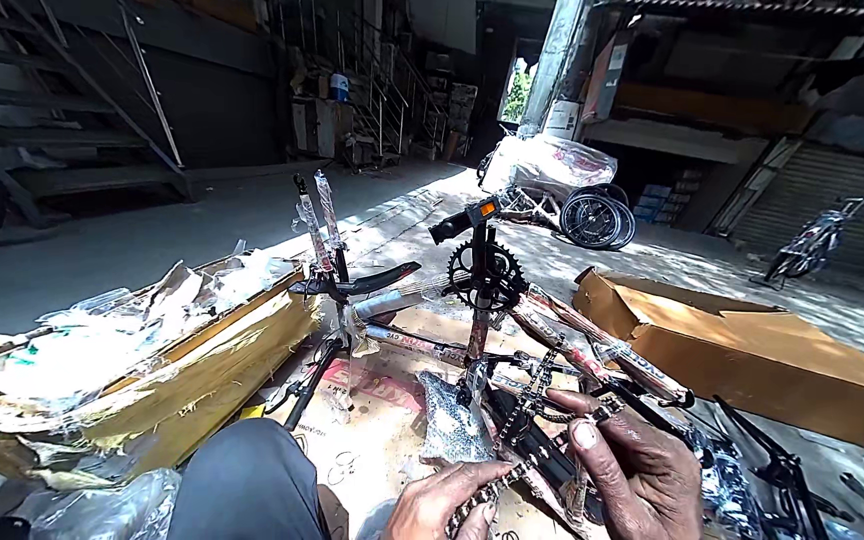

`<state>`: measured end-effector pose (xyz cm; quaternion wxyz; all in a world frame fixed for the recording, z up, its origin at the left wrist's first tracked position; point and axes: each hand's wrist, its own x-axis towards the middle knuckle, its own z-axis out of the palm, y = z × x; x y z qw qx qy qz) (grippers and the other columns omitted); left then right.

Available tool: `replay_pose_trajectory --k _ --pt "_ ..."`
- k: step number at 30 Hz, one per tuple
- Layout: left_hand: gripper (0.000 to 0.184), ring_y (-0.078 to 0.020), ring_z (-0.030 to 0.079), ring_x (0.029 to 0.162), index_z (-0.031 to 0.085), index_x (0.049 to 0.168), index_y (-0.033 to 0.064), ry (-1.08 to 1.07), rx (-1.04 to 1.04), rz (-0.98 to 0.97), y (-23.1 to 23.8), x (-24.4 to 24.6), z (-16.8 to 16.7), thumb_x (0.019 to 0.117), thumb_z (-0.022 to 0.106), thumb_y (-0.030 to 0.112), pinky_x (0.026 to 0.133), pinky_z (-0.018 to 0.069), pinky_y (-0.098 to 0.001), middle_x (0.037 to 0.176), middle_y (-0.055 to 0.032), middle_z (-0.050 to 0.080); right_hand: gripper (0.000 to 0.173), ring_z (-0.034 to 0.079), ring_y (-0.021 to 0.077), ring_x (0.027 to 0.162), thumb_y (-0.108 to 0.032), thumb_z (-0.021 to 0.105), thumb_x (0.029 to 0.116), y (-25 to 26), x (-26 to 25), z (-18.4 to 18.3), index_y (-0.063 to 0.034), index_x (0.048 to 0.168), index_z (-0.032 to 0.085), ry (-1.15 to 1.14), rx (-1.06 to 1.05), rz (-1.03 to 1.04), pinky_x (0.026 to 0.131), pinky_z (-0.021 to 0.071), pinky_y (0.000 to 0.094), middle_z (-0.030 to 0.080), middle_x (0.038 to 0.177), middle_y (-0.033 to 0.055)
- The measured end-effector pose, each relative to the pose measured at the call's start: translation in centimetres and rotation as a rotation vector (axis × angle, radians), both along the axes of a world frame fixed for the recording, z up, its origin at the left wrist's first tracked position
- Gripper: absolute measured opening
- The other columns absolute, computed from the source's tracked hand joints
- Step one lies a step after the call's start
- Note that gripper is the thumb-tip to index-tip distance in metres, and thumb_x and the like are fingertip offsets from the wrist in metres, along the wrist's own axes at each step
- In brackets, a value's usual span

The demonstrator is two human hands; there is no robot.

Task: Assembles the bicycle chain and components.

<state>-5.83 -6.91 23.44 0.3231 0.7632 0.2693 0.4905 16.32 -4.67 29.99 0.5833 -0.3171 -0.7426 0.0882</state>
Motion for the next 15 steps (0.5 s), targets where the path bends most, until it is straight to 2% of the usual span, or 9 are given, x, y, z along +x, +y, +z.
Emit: replay_pose_trajectory --k 3,5,7,9,10,12,15 --pt "0.032 -0.0132 0.070 0.105 0.066 0.132 0.0017 -0.045 0.099 -0.060 1.8 1.4 2.3 0.1036 0.055 0.011 0.093 0.0587 -0.0299 0.119 -0.0120 0.071 0.031 0.064 -0.0036 0.074 -0.038 0.057 0.1040 0.8 1.4 3.6 -0.0148 0.116 0.075 -0.090 0.154 -0.077 0.065 0.0536 0.0157 0.076 0.097 -0.0070" --pt "0.033 -0.0103 0.069 0.093 0.067 0.133 0.0046 -0.088 0.166 -0.069 2.9 2.3 4.3 0.1056 0.053 0.016 0.083 0.0590 -0.0273 0.111 -0.0089 0.072 0.037 0.055 -0.0076 0.067 -0.039 0.055 0.1054 1.3 2.4 6.6 -0.0127 0.125 0.072 -0.160 0.244 -0.139 0.061 0.0479 0.0127 0.069 0.088 -0.0122" --pt "0.033 -0.0068 0.068 0.094 0.067 0.136 0.0119 -0.091 0.127 -0.080 3.3 2.7 6.7 0.1066 0.052 0.018 0.083 0.0593 -0.0270 0.113 -0.0020 0.072 0.042 0.052 -0.0068 0.066 -0.037 0.052 0.1064 2.0 3.7 9.3 -0.0056 0.129 0.069 -0.236 0.350 -0.205 0.061 0.0454 0.0132 0.064 0.084 -0.0089" --pt "0.034 -0.0054 0.068 0.096 0.066 0.138 0.0166 -0.075 0.090 -0.084 3.6 2.9 8.0 0.1067 0.053 0.018 0.084 0.0599 -0.0270 0.115 0.0022 0.072 0.045 0.050 -0.0012 0.065 -0.038 0.050 0.1056 2.9 4.7 10.9 -0.0042 0.130 0.069 -0.301 0.439 -0.279 0.062 0.0437 0.0193 0.062 0.079 -0.0023" --pt "0.034 -0.0055 0.068 0.097 0.065 0.139 0.0172 -0.066 0.074 -0.092 3.9 2.9 8.0 0.1068 0.053 0.019 0.086 0.0598 -0.0273 0.118 0.0027 0.072 0.046 0.049 0.0005 0.064 -0.038 0.049 0.1053 3.4 4.8 11.0 -0.0041 0.130 0.069 -0.309 0.433 -0.294 0.060 0.0424 0.0210 0.060 0.077 -0.0013" --pt "0.035 -0.0061 0.069 0.099 0.065 0.139 0.0151 -0.046 0.036 -0.091 4.2 2.9 6.5 0.1069 0.053 0.021 0.088 0.0597 -0.0274 0.122 0.0014 0.071 0.043 0.049 0.0008 0.060 -0.035 0.050 0.1055 4.2 4.8 9.6 -0.0065 0.134 0.066 -0.275 0.282 -0.284 0.055 0.0438 0.0209 0.062 0.079 -0.0023" --pt "0.038 -0.0076 0.068 0.109 0.064 0.139 0.0089 0.023 -0.044 -0.082 4.3 2.1 1.9 0.1062 0.051 0.022 0.095 0.0576 -0.0284 0.129 -0.0038 0.070 0.038 0.051 0.0043 0.055 -0.030 0.050 0.1046 4.5 3.8 4.2 -0.0150 0.134 0.069 -0.193 -0.028 -0.271 0.050 0.0460 0.0251 0.065 0.079 -0.0048"
